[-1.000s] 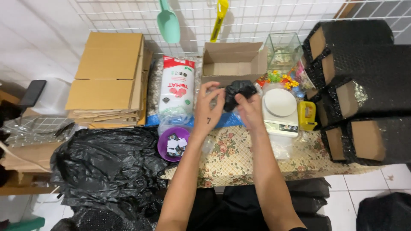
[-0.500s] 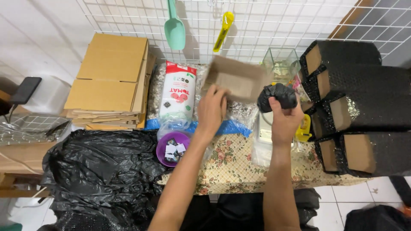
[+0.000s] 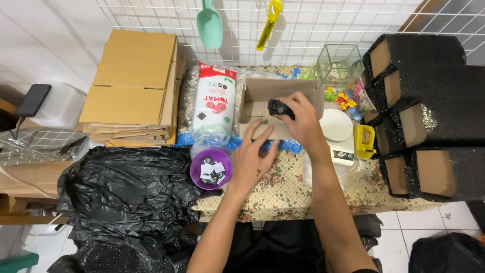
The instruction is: Assembling a small cardboard box and packing a small item inside it
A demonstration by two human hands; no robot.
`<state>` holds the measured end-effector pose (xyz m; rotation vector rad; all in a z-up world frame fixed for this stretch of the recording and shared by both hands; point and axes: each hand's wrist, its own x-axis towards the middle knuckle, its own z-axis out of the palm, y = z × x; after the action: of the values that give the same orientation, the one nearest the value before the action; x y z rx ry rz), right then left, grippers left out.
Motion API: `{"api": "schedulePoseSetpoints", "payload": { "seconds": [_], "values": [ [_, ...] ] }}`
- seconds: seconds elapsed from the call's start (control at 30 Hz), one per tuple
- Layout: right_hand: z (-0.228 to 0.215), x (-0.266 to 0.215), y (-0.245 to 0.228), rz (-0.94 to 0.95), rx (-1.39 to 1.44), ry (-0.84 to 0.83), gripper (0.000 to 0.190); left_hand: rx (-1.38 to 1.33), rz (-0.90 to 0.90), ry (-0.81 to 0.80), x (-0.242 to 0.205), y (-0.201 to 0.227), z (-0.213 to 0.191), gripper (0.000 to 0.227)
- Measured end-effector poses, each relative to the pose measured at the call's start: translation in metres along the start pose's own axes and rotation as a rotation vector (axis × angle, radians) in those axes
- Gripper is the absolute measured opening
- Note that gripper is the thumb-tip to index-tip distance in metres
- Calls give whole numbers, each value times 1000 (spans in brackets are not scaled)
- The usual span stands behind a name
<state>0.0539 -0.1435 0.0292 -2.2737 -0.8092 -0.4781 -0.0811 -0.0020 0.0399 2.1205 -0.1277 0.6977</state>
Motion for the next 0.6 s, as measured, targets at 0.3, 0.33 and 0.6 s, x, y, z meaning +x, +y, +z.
{"api": "schedulePoseSetpoints", "payload": {
  "seconds": [0.3, 0.33, 0.6],
  "values": [
    [26, -9, 33, 7, -75, -180, 41, 167, 299, 218, 40, -36, 28, 18],
    [24, -9, 29, 7, -75, -181, 41, 168, 298, 218, 43, -37, 25, 18],
    [7, 15, 8, 218, 50, -435, 56, 611, 208, 75, 59, -60, 34, 53]
  ]
}}
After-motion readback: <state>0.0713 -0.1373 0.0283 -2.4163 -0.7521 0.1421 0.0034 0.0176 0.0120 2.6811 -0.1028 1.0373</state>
